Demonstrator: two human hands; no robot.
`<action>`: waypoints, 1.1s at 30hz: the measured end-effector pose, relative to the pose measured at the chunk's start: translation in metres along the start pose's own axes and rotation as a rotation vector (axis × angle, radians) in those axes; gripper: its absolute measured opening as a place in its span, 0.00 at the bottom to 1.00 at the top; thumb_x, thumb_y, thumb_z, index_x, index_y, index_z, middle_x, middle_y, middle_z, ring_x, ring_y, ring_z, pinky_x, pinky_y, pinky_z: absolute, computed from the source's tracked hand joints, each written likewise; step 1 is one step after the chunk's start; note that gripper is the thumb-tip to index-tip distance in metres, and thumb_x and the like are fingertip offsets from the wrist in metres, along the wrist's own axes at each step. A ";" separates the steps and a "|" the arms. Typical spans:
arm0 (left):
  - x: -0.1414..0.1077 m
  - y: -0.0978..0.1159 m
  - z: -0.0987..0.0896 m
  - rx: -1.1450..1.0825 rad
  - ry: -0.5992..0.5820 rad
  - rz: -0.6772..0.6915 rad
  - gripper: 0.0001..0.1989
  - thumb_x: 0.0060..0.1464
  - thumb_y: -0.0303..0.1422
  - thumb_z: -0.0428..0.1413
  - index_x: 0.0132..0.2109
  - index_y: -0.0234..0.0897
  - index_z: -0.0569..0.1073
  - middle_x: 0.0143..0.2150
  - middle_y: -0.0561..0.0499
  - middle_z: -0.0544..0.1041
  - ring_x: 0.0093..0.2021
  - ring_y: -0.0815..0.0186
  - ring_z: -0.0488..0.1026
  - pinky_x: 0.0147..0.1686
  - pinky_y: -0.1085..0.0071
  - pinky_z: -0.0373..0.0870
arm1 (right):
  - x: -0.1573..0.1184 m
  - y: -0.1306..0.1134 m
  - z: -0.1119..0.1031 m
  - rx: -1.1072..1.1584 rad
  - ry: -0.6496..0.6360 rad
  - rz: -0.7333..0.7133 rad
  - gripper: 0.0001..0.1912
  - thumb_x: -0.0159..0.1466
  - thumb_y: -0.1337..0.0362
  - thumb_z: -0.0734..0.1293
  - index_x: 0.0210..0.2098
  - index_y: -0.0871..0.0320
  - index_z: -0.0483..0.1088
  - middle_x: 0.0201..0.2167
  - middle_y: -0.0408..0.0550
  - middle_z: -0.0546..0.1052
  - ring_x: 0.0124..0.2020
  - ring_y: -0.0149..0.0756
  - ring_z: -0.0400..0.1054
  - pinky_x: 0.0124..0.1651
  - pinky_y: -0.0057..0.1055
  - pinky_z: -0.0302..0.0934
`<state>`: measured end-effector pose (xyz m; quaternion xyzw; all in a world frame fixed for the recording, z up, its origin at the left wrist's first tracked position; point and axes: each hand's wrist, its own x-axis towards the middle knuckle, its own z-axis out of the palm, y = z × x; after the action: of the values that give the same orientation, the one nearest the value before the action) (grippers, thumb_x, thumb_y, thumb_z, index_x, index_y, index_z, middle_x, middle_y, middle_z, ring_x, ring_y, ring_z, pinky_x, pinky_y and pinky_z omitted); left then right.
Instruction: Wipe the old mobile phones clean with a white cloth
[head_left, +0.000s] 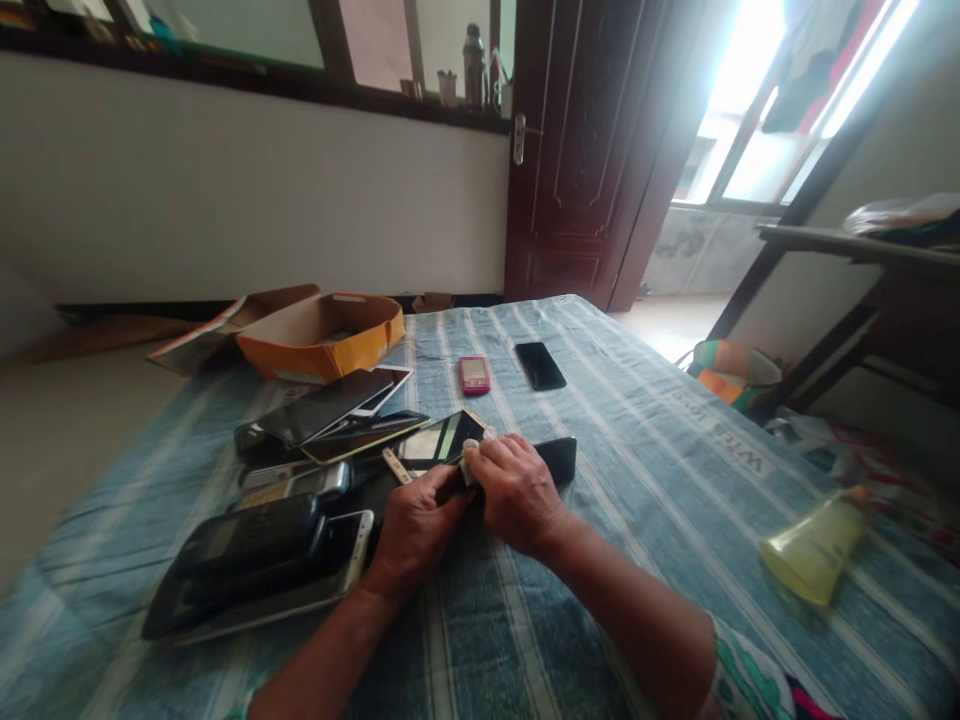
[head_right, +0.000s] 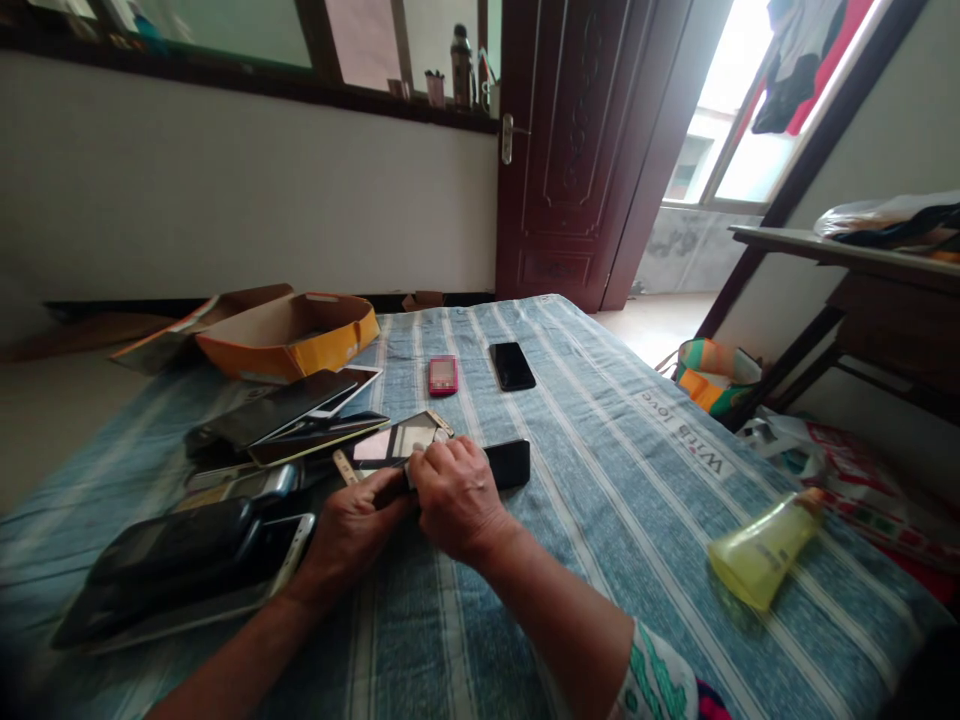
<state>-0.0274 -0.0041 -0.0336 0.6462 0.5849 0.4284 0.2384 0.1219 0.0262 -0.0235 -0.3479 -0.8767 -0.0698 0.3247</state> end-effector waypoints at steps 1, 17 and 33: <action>0.000 0.001 0.000 -0.007 -0.003 -0.004 0.12 0.47 0.38 0.57 0.38 0.37 0.78 0.32 0.53 0.81 0.33 0.61 0.77 0.34 0.71 0.71 | -0.001 0.002 -0.001 0.005 -0.002 -0.006 0.14 0.63 0.71 0.60 0.46 0.64 0.71 0.34 0.52 0.73 0.38 0.40 0.64 0.46 0.37 0.60; 0.000 -0.001 0.005 -0.071 0.006 -0.058 0.11 0.47 0.36 0.57 0.37 0.37 0.78 0.32 0.51 0.82 0.34 0.60 0.79 0.36 0.70 0.73 | -0.042 0.072 -0.027 0.194 0.089 0.294 0.18 0.65 0.74 0.56 0.46 0.55 0.72 0.40 0.49 0.76 0.45 0.37 0.70 0.46 0.31 0.64; 0.001 0.003 0.013 0.077 0.110 -0.009 0.10 0.50 0.37 0.55 0.34 0.37 0.76 0.28 0.54 0.79 0.30 0.64 0.76 0.31 0.73 0.68 | -0.025 0.094 -0.019 0.320 0.187 0.077 0.16 0.65 0.75 0.55 0.45 0.60 0.72 0.38 0.52 0.75 0.43 0.37 0.69 0.47 0.33 0.65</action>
<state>-0.0152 -0.0011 -0.0372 0.6277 0.6162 0.4392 0.1828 0.2070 0.0756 -0.0340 -0.3173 -0.8287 0.0511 0.4583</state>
